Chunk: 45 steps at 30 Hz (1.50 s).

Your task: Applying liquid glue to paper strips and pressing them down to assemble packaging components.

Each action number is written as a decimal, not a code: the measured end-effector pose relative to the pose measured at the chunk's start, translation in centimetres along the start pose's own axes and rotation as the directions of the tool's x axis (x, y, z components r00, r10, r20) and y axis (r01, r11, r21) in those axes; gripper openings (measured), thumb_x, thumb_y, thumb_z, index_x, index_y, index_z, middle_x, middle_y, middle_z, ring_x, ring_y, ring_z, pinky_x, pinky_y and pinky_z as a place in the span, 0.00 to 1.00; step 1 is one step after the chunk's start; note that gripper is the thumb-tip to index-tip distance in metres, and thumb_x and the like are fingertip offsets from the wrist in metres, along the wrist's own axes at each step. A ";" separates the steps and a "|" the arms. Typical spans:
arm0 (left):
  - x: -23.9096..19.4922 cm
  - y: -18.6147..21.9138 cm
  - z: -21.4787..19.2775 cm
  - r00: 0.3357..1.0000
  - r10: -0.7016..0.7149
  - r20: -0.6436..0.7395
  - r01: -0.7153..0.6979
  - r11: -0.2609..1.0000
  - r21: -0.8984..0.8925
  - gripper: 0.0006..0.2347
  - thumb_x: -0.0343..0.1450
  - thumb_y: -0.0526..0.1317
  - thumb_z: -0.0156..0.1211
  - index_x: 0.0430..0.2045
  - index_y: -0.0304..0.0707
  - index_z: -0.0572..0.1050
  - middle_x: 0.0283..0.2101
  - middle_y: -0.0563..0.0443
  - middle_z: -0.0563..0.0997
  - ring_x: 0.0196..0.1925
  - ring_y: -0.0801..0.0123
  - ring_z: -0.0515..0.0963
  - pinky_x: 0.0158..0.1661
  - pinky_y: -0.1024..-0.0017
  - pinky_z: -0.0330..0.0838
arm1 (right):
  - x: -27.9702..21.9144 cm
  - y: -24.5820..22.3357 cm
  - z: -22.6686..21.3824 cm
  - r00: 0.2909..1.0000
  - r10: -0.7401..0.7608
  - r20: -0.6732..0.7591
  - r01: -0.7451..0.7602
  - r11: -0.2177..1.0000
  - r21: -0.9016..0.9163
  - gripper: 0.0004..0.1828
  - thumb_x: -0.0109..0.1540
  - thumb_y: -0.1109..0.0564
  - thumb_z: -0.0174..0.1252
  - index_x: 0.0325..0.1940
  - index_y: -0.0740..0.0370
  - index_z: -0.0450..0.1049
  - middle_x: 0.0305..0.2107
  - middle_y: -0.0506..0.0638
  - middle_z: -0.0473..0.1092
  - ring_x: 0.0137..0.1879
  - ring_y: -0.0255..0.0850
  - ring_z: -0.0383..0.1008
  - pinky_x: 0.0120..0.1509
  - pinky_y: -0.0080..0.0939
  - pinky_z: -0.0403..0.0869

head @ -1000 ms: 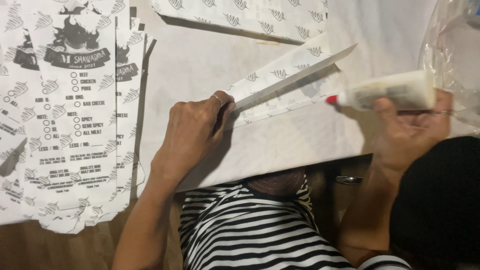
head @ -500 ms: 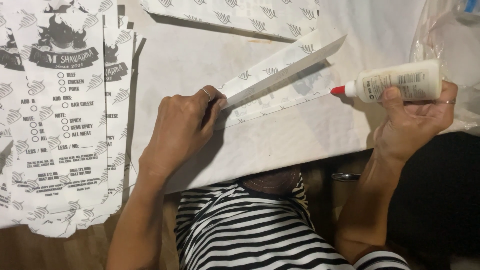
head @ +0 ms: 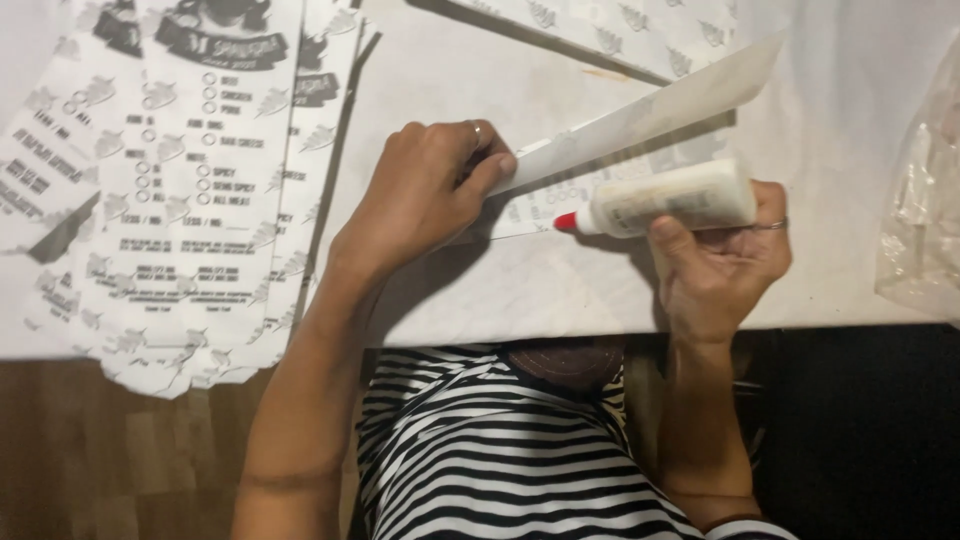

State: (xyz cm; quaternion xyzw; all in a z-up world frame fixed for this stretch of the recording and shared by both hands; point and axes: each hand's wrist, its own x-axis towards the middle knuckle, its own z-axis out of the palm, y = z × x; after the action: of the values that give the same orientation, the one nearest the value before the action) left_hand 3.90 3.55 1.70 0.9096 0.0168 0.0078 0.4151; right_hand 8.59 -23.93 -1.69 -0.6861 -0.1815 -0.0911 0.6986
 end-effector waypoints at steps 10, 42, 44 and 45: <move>0.4 -1.1 -0.2 0.996 0.003 -0.089 -0.031 0.946 -0.322 0.08 0.70 0.33 0.57 0.26 0.26 0.81 0.12 0.41 0.76 0.11 0.65 0.75 0.15 0.71 0.66 | -1.8 0.0 7.0 0.980 0.023 0.199 -0.047 0.992 0.118 0.25 0.53 0.71 0.74 0.48 0.71 0.67 0.35 0.61 0.76 0.45 0.44 0.79 0.52 0.46 0.80; -7.8 -2.0 2.8 0.802 0.455 -0.386 -0.353 0.883 0.308 0.02 0.72 0.24 0.65 0.36 0.21 0.81 0.46 0.33 0.84 0.49 0.44 0.80 0.47 0.55 0.77 | 2.9 -2.9 -3.8 0.737 -0.206 0.644 0.578 0.685 -0.443 0.08 0.65 0.81 0.67 0.45 0.78 0.79 0.47 0.70 0.77 0.60 0.67 0.79 0.68 0.57 0.78; -7.8 -2.3 3.1 0.803 0.451 -0.388 -0.349 0.885 0.307 0.03 0.72 0.24 0.65 0.37 0.21 0.81 0.46 0.33 0.84 0.49 0.44 0.80 0.47 0.55 0.77 | 2.9 -2.9 -3.9 0.747 -0.184 0.638 0.559 0.693 -0.455 0.08 0.65 0.81 0.67 0.46 0.78 0.79 0.47 0.70 0.77 0.60 0.66 0.79 0.69 0.56 0.78; -7.8 -2.3 3.2 0.800 0.452 -0.395 -0.345 0.885 0.314 0.04 0.71 0.22 0.65 0.37 0.21 0.81 0.46 0.33 0.84 0.48 0.45 0.80 0.47 0.56 0.78 | 2.9 -2.9 -3.9 0.754 -0.178 0.632 0.550 0.697 -0.460 0.08 0.66 0.81 0.67 0.46 0.78 0.79 0.47 0.70 0.77 0.60 0.66 0.79 0.69 0.55 0.78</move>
State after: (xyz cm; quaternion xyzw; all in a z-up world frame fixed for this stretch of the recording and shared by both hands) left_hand -3.83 2.39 -2.17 0.9056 -0.0779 0.3072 0.2818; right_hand 10.64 -27.60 2.08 -0.8196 -0.4689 -0.0910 0.3164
